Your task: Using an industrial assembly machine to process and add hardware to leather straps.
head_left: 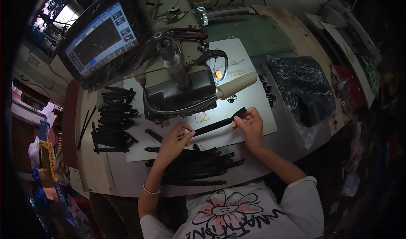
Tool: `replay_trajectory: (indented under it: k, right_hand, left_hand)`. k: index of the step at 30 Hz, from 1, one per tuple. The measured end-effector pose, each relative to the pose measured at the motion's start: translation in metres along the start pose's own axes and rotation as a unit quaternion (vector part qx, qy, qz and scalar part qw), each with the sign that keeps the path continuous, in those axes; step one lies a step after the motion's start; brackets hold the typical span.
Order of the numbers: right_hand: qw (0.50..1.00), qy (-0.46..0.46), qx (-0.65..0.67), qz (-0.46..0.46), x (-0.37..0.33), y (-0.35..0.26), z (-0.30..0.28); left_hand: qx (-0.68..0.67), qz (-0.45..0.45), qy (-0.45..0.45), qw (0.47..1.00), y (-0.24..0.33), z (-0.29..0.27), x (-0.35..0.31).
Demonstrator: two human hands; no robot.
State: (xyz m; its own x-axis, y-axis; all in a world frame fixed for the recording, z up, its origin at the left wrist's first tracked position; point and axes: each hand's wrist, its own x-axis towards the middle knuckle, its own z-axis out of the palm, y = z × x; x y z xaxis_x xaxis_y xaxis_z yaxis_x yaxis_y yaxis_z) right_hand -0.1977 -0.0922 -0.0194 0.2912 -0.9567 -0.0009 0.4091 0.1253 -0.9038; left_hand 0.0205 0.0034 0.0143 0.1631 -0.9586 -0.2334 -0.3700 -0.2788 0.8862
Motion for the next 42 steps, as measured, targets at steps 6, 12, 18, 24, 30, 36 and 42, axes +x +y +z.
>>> replay_trajectory:
  k: [6, 12, 18, 24, 30, 36, 42]
  right_hand:
    - [0.98, -0.092, -0.138, 0.111, 0.009, 0.002, -0.002]
    - [0.838, -0.127, -0.507, -0.159, 0.006, 0.012, -0.006]
    - [0.76, -0.142, -0.573, -0.272, 0.048, -0.007, -0.015]
    - [0.691, -0.197, -0.593, -0.364, 0.082, 0.011, -0.034]
    - [0.936, -0.239, -0.224, 0.124, 0.062, -0.007, -0.019]
    - [0.927, -0.272, -0.131, 0.223, 0.044, -0.012, -0.012]
    - [0.906, -0.323, -0.112, 0.25, 0.043, -0.009, -0.016]
  left_hand:
    - [0.096, -0.126, -0.031, 0.987, -0.002, -0.056, -0.001]
    - [0.051, -0.089, 0.028, 0.994, -0.03, -0.071, -0.001]
    - [0.174, -0.06, 0.106, 0.977, -0.03, -0.059, -0.003]
    - [0.203, 0.099, 0.126, 0.966, -0.015, -0.031, -0.003]
    - [0.007, 0.081, 0.055, 0.995, 0.004, 0.028, 0.014]
    - [-0.195, 0.035, -0.071, 0.978, 0.001, 0.053, 0.04]
    - [-0.206, 0.019, -0.071, 0.976, 0.001, 0.048, 0.036]
